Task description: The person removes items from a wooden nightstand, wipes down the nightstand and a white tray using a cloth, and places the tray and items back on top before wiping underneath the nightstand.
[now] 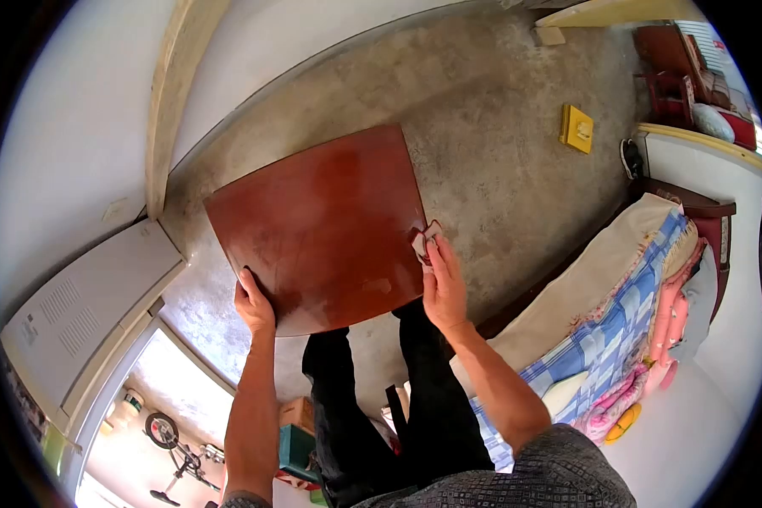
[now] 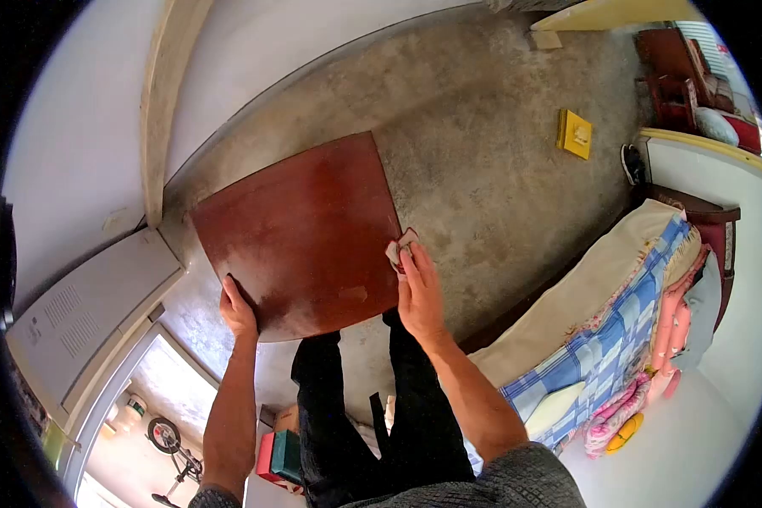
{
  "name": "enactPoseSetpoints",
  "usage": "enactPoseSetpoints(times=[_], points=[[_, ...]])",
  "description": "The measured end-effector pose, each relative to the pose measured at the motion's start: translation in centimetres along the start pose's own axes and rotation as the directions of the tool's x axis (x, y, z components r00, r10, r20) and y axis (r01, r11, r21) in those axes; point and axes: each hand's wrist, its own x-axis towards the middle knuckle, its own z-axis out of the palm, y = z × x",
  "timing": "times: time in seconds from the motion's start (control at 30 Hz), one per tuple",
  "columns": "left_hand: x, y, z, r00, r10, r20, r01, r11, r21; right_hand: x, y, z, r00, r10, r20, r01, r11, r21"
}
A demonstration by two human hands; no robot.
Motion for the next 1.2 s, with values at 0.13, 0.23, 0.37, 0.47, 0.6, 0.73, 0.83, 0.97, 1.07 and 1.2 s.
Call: enactPoseSetpoints(times=[0.13, 0.23, 0.37, 0.47, 0.6, 0.73, 0.83, 0.97, 1.07, 1.2], points=[[0.0, 0.1, 0.1, 0.998, 0.043, -0.048, -0.042, 0.999, 0.02, -1.7, 0.2, 3.9, 0.959, 0.196, -0.204, -0.165, 0.973, 0.161], [0.2, -0.3, 0.0, 0.996, 0.071, -0.05, -0.068, 0.996, 0.056, -2.6, 0.1, 3.6, 0.951, 0.234, -0.202, -0.188, 0.957, 0.223], [-0.1, 0.1, 0.1, 0.992, 0.114, -0.062, -0.109, 0.99, 0.089, -2.7, 0.7, 3.0, 0.951, 0.284, -0.121, -0.232, 0.917, 0.324], [-0.4, 0.4, 0.1, 0.988, 0.132, -0.085, -0.117, 0.98, 0.158, -2.7, 1.1, 3.9, 0.896, 0.437, -0.074, -0.36, 0.815, 0.454], [-0.6, 0.9, 0.1, 0.987, 0.124, -0.104, -0.102, 0.976, 0.191, 5.2, 0.4, 1.9, 0.954, 0.298, -0.025, -0.272, 0.898, 0.346], [-0.7, 1.3, 0.1, 0.984, 0.136, -0.112, -0.106, 0.964, 0.244, 19.7, -0.6, 2.2, 0.973, 0.193, -0.127, -0.137, 0.924, 0.358], [-0.6, 1.0, 0.1, 0.983, 0.143, -0.111, -0.115, 0.966, 0.231, 21.4, -0.5, 3.8, 0.958, 0.067, -0.277, -0.02, 0.985, 0.169], [-0.5, 0.8, 0.2, 0.991, 0.091, -0.094, -0.063, 0.961, 0.268, 15.6, -0.4, 4.3, 0.963, -0.038, -0.268, 0.057, 0.997, 0.06], [-0.8, 1.1, 0.1, 0.99, 0.084, -0.114, -0.05, 0.961, 0.272, 14.6, -2.4, 5.4, 0.965, 0.005, -0.263, -0.056, 0.981, -0.188], [-1.1, 2.2, 0.4, 0.984, 0.128, -0.12, -0.101, 0.973, 0.208, 17.3, -8.2, 8.2, 0.97, -0.082, -0.23, 0.066, 0.995, -0.077]])
